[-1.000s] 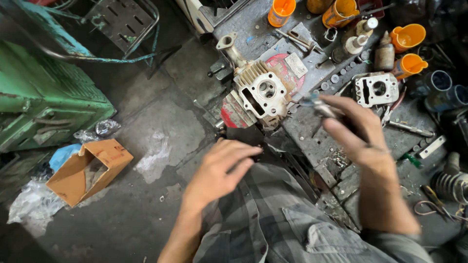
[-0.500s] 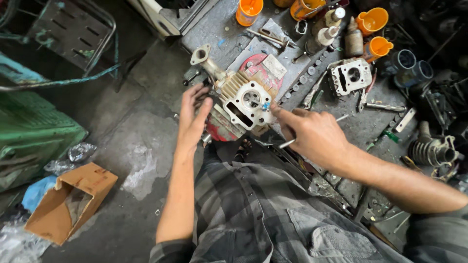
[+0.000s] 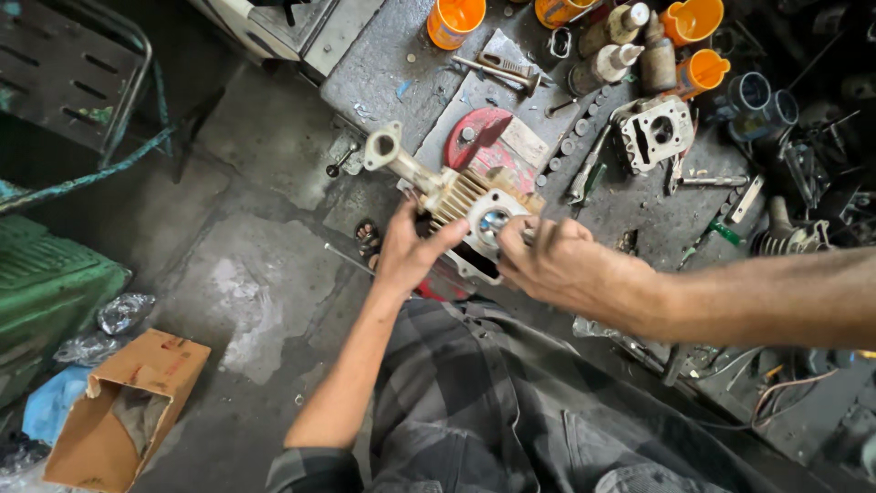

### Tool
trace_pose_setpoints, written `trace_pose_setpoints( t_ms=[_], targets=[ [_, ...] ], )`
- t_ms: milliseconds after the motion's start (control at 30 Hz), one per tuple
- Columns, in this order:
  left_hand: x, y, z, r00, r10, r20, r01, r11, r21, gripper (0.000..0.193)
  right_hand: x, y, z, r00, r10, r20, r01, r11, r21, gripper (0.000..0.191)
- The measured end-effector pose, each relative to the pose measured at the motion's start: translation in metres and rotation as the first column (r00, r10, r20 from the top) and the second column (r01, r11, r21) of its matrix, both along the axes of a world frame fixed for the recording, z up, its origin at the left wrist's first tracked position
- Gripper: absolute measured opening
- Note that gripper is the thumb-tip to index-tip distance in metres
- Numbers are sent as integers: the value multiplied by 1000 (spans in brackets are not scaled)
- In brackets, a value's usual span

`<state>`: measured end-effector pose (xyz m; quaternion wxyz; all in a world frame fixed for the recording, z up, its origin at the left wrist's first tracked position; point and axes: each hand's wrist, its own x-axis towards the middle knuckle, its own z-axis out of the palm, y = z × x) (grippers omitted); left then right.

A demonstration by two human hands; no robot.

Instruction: The person works on a small engine cylinder clamped in a bench vise, using a socket wrench to tighten a fastener on the cylinder head. They then handle the cylinder, fit a piston into the bore by hand, and press it into place while steadying the part on the workbench.

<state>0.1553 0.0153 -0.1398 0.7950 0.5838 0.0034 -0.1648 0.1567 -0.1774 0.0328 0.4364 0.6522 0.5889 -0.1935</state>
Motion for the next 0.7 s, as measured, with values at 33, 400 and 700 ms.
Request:
trace_pose_setpoints(
  t_ms=[33,400,700],
  targets=[
    [-2,-3,1,999,11,36,-12,999,32,65,0,0,-1,999,48,10,-48,998,-34,26],
    [-7,-2,1,999,11,36,-14,997,74,56,-7,-17,-5,-160,-565,-810,956,-294,17,24],
    [-15,0,70,834,142,534,-454,726,516,66,-13,-43,-12,-555,419,-718,327,-684,-652,41]
  ],
)
